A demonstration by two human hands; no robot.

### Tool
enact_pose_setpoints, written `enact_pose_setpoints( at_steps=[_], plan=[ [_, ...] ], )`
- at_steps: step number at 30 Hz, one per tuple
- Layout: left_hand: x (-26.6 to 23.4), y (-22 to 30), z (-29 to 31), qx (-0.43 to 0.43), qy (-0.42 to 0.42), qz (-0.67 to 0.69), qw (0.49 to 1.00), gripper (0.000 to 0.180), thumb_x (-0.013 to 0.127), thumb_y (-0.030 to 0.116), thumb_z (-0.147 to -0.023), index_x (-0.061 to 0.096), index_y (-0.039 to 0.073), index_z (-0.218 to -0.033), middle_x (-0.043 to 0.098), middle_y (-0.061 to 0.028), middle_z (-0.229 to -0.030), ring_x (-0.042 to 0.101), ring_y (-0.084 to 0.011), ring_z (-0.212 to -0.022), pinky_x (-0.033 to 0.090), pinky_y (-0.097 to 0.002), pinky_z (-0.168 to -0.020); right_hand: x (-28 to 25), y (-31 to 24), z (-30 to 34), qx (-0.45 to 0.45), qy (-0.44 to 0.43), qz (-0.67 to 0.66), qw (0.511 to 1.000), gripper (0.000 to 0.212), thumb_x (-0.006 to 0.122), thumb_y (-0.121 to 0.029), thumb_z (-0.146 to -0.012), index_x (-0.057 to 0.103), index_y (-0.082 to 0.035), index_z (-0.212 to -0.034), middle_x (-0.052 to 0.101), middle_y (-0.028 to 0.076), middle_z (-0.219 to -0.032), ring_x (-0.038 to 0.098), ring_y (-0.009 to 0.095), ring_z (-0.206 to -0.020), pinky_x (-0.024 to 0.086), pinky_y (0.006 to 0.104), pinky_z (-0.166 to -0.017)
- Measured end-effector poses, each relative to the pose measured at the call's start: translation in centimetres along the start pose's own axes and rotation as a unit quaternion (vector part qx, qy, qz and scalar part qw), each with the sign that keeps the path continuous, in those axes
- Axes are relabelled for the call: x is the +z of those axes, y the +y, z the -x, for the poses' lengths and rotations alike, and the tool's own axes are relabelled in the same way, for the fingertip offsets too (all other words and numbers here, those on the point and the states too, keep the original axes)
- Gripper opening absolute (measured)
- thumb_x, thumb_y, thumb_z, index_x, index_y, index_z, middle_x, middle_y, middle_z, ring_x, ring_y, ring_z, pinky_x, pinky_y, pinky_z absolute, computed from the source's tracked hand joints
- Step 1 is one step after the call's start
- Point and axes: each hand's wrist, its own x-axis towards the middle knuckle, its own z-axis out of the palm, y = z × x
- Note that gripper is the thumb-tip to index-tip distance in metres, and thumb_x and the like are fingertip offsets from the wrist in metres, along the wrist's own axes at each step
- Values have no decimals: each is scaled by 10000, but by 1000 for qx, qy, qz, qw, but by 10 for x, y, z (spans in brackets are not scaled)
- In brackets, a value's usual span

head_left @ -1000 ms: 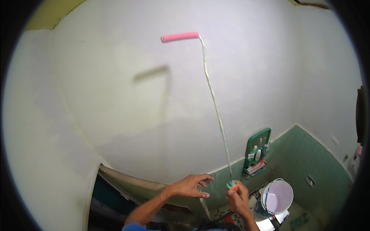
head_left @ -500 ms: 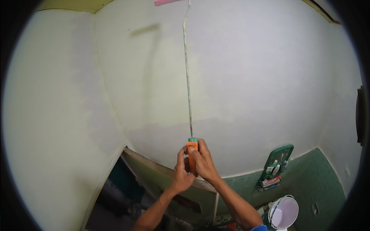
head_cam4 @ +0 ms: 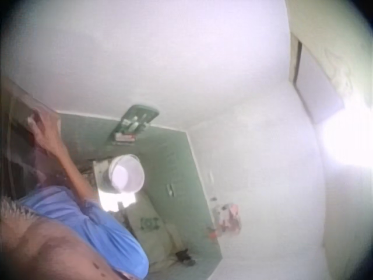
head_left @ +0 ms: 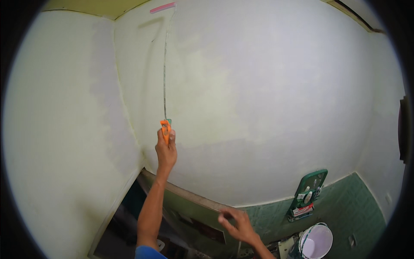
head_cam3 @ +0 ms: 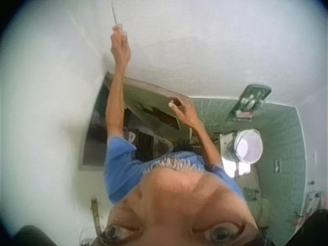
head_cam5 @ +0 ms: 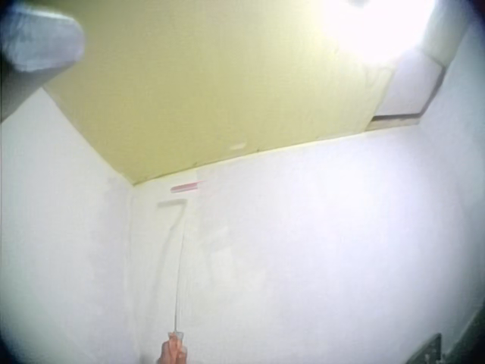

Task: The person paints a bathroom wall using a pink roller attached to an extension pole. They repeatedly dip the roller into a bucket of white paint and apply it to the upper wall area above green tiles, working around a door frame and wall-mounted shelf.

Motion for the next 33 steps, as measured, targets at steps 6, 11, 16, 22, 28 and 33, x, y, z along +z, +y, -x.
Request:
enact_pose_setpoints(
  at_steps=[6,11,16,22,28,33],
  plan=[
    [13,1,-72,-32,-22,11,999,355,450,374,-988,487,26,-1049,513,-63,-687,496,-164,-613,437,-313,-614,-5,-2,88,56,-4,26,998,277,605,-252,-879,629,-1,-995,636,141,-802,594,209,-653,496,336,-630],
    [14,1,-100,-51,-25,17,998,367,441,396,-983,483,34,-1025,496,-54,-649,491,-149,-525,434,-314,-517,-9,16,135,197,-12,-6,980,266,623,-208,-873,633,1,-1036,657,143,-840,621,184,-712,505,323,-647],
    [19,6,-120,-66,-27,31,997,398,435,431,-974,462,40,-1039,479,-46,-612,457,-133,-423,406,-295,-395,1,43,162,238,2,13,971,226,621,-145,-876,625,12,-1039,669,135,-841,631,167,-717,516,304,-632],
    [26,4,-125,-96,-46,52,993,404,443,429,-971,450,33,-1052,477,-53,-602,468,-129,-427,409,-295,-381,1,51,170,309,6,-34,951,212,590,-100,-893,608,32,-1057,674,143,-858,646,182,-782,540,308,-702],
    [25,-56,-42,-43,-69,-9,997,362,458,344,-981,444,17,-1136,562,-132,-772,583,-248,-695,472,-384,-685,-3,47,174,345,8,-26,938,231,590,-114,-890,603,13,-1083,681,142,-863,649,195,-823,524,331,-740],
    [15,-57,-16,-32,-81,-18,996,368,445,340,-985,443,2,-1133,559,-132,-775,583,-246,-700,470,-381,-693,-1,66,187,329,-12,26,944,247,607,-143,-873,613,-8,-1080,687,145,-851,645,193,-794,502,342,-712]
  ],
)
